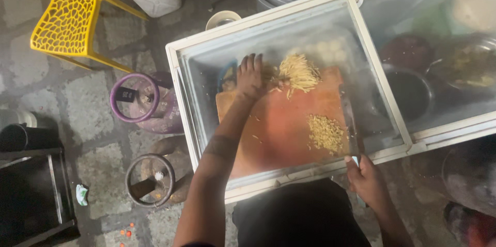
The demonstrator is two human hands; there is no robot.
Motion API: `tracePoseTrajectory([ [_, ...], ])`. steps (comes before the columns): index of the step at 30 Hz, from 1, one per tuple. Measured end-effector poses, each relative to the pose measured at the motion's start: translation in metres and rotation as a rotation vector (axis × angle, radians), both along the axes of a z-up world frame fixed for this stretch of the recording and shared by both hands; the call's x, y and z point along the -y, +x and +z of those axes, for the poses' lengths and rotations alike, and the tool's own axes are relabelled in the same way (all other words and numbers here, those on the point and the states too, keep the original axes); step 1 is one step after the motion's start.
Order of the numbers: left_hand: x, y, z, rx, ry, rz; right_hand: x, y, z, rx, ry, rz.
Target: The person repeatedly chops a pile of light-colored vegetable strips on a red cutting board using a knife. They gather the chopped pieces into a pile and continue chopping until the end of the clip.
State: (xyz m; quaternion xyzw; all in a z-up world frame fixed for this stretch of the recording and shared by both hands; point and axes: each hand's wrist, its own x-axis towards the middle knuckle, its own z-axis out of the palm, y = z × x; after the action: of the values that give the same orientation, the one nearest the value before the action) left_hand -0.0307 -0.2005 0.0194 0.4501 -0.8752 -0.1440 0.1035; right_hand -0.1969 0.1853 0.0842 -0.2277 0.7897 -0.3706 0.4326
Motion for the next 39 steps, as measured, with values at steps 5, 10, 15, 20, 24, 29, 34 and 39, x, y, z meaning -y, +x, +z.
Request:
tracePoseTrajectory([
  [5,0.032,-0.023,0.019,0.243,0.342,0.043,0.007,-0.007,-0.010,-0.089,0.004,0.052],
  [10,0.040,-0.043,0.007,0.340,0.264,0.107,0.014,-0.013,-0.010,-0.074,0.046,0.048],
  [15,0.036,-0.041,-0.011,0.279,0.259,0.097,0.017,-0.018,-0.006,0.012,0.057,0.002],
  [20,0.037,-0.032,-0.020,0.181,0.209,0.053,0.019,-0.020,-0.003,0.068,0.099,0.001],
  [24,0.051,-0.026,-0.025,0.113,0.221,0.047,0.019,-0.027,-0.007,0.081,0.065,-0.012],
  [29,0.079,-0.012,-0.040,0.042,0.315,0.045,0.004,-0.024,-0.018,0.104,0.050,-0.038],
  [34,0.104,-0.002,-0.043,-0.046,0.495,0.108,-0.004,-0.024,-0.032,0.174,-0.011,-0.057],
  [39,0.100,0.020,-0.019,-0.316,0.815,0.159,-0.011,-0.020,-0.039,0.199,0.056,-0.100],
])
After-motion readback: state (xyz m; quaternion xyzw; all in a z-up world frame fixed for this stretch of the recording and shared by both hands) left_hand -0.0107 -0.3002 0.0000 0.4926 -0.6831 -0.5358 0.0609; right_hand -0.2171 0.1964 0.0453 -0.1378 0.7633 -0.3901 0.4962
